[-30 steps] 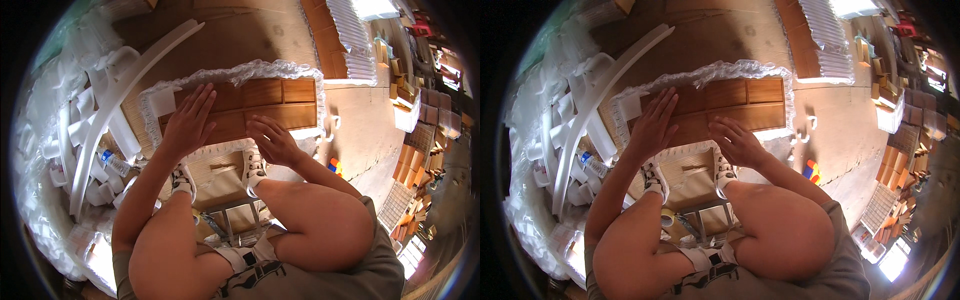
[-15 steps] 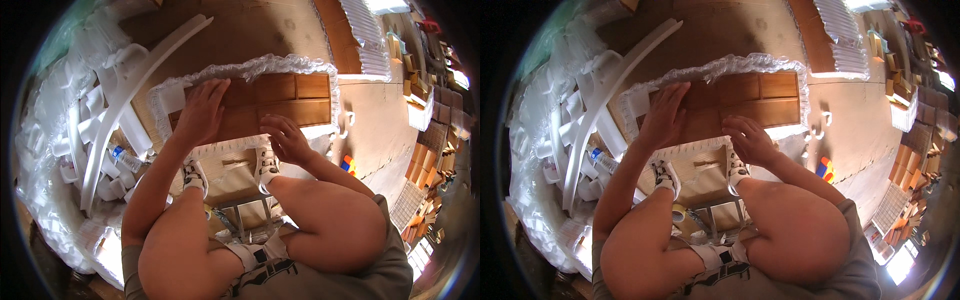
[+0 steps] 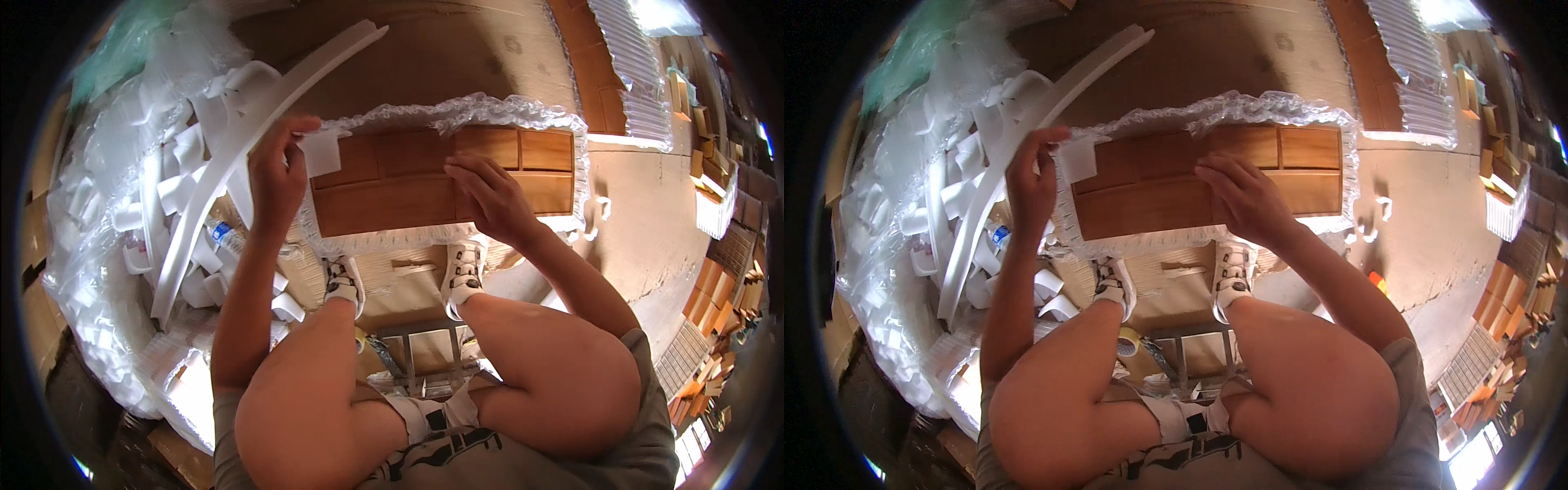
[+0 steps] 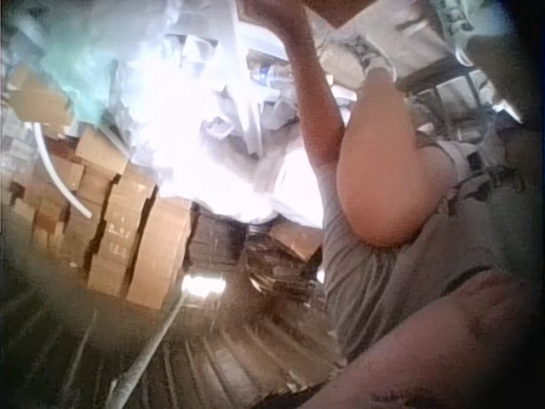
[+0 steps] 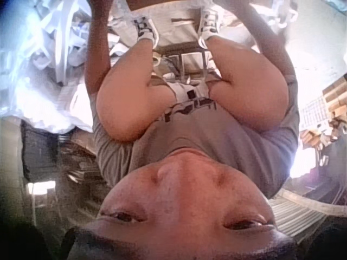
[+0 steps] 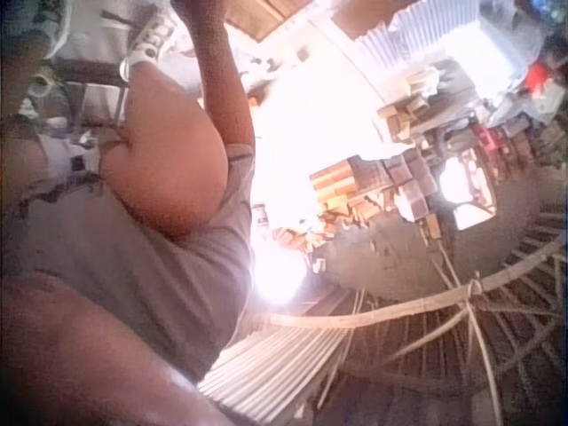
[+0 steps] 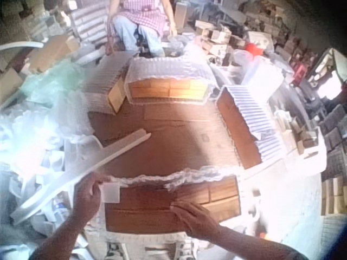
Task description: The person wraps wooden panels in bubble wrap and foam, using a tape dispenser to secure the packaging materials before placing them in a larger stack of packed items.
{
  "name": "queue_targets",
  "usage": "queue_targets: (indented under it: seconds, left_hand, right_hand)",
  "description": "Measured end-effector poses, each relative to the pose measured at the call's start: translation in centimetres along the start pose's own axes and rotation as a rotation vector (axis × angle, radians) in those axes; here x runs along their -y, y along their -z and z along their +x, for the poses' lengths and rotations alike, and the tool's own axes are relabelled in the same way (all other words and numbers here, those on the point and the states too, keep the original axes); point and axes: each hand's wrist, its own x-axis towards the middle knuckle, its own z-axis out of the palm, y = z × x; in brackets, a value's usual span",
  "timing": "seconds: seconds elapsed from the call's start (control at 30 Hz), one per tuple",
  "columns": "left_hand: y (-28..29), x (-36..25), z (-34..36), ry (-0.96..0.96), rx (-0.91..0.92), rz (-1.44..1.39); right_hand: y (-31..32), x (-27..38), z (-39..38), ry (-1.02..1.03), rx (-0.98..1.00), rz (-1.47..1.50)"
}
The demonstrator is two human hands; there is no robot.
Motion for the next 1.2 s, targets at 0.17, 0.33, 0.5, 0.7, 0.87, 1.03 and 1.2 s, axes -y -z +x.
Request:
queue_targets:
  seconds: [0.17, 0.33, 0.5, 0.7, 0.87, 1.03, 1.2]
  left_hand:
    - [-1.8, 0.5, -4.4, -0.119, 0.071, 0.034]
    - [-3.1, 0.4, -5.9, -0.144, 0.188, 0.075]
    - [-4.0, 0.4, -6.3, -0.097, 0.252, 0.148]
    - [-4.0, 1.0, -6.7, -0.127, 0.268, 0.14]
    - [-4.3, 1.3, -6.9, -0.121, 0.28, 0.117]
    - [-4.9, 1.1, -7.8, -0.2, 0.285, 0.262]
    - [-4.9, 1.4, -8.0, -0.221, 0.286, 0.294]
  right_hand:
    - [-1.6, -0.7, 3.7, 0.026, 0.087, -0.31]
    - [-1.4, -0.5, 3.9, -0.026, 0.094, -0.395]
    - [-2.1, -0.3, 5.4, -0.063, 0.038, -0.36]
    - [-2.9, 0.6, 6.7, -0.067, -0.001, -0.389]
    - [-2.6, 0.6, 7.6, -0.11, 0.001, -0.371]
    - [-2.8, -0.2, 8.9, -0.127, 0.065, -0.378]
    - [-2.2, -1.4, 10.3, -0.11, 0.064, -0.237]
